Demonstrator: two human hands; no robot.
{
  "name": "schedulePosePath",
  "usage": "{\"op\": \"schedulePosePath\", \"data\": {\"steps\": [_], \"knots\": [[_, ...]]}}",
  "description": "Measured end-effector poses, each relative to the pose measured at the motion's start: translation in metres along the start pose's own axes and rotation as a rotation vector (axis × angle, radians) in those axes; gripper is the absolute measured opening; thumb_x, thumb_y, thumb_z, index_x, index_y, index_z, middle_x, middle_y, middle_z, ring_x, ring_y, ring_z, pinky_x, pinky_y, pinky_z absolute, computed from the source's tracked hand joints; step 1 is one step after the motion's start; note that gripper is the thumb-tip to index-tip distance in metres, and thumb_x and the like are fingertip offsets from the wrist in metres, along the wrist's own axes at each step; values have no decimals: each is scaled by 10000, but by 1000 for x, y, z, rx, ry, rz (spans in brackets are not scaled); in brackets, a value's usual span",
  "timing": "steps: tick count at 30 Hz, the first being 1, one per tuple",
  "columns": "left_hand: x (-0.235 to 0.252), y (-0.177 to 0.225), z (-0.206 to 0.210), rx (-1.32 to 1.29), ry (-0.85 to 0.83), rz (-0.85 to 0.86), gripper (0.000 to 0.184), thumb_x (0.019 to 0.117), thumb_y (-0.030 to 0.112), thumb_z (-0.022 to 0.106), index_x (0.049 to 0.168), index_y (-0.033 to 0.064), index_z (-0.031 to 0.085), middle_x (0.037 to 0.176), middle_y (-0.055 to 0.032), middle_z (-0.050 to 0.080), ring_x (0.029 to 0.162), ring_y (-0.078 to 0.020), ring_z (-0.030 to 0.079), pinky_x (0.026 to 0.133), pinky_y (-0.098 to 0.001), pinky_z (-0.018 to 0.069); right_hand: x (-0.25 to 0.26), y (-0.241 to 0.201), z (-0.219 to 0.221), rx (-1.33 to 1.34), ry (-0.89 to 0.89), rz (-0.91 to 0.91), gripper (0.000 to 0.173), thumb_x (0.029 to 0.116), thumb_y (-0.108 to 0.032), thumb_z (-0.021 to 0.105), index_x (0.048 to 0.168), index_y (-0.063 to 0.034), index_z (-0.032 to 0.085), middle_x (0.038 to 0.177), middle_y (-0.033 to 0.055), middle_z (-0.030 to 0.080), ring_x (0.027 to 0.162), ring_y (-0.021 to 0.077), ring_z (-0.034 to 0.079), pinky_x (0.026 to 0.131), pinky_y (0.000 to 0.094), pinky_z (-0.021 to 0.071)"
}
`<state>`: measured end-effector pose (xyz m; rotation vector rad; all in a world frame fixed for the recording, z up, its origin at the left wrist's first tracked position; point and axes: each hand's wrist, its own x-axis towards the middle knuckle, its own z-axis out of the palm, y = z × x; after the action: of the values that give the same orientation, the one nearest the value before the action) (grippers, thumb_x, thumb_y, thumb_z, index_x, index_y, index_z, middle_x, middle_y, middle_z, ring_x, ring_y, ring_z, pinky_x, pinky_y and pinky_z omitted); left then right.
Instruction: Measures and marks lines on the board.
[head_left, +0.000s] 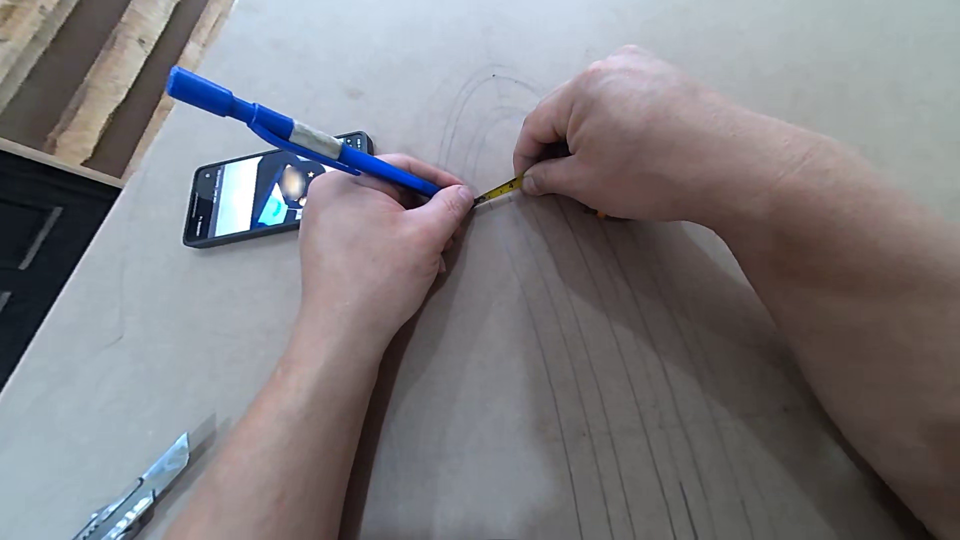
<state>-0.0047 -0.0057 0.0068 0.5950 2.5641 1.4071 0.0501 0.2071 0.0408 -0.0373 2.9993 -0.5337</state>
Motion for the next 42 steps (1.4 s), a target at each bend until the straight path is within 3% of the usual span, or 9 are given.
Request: {"op": "schedulePosePath", "data": {"steps": [5, 9, 15, 24, 36, 42], "knots": [[0, 0, 1, 0, 17, 16, 43, 877, 163, 810, 893, 164, 771, 685, 34, 715, 520, -80, 653, 435, -239, 546, 1, 0, -1, 1, -5, -2, 132, 998, -325, 662, 929, -301, 771, 794, -126, 689, 744, 24, 632, 653, 320, 504], [0, -1, 1, 33, 6, 34, 37, 883, 175, 804, 896, 174, 770, 693, 44, 716, 536, -69, 660, 454, -236, 555, 0, -3, -2, 1, -16, 13, 144, 1010, -323, 657, 918, -281, 760, 748, -106, 667, 659, 41, 620, 583, 311, 517], [-1, -1, -1, 50, -8, 41, 39, 877, 195, 805, 892, 182, 771, 699, 48, 721, 546, -68, 665, 468, -241, 561, -2, -5, -1, -14, -8, -3, 135, 1000, -329, 668, 920, -270, 758, 780, -106, 672, 741, 49, 625, 666, 338, 506], [-6, 1, -2, 33, -49, 46, 45, 876, 181, 809, 886, 175, 766, 692, 41, 716, 533, -74, 657, 454, -245, 554, -14, -7, 2, -5, 5, -9, 126, 994, -315, 673, 917, -268, 762, 789, -112, 685, 754, 35, 634, 679, 326, 515], [-21, 4, -1, 27, -75, 53, 45, 876, 169, 807, 884, 165, 763, 687, 36, 709, 528, -71, 650, 441, -233, 543, -29, -13, 5, 25, -8, 40, 129, 998, -315, 673, 911, -268, 755, 776, -104, 679, 719, 38, 632, 642, 322, 519], [-30, 4, -1, 11, -90, 64, 34, 883, 162, 797, 888, 157, 764, 684, 34, 706, 518, -72, 640, 436, -228, 532, -39, -16, 7, 43, -22, 52, 147, 1009, -319, 663, 909, -257, 750, 761, -95, 685, 642, 35, 639, 564, 301, 550]]}}
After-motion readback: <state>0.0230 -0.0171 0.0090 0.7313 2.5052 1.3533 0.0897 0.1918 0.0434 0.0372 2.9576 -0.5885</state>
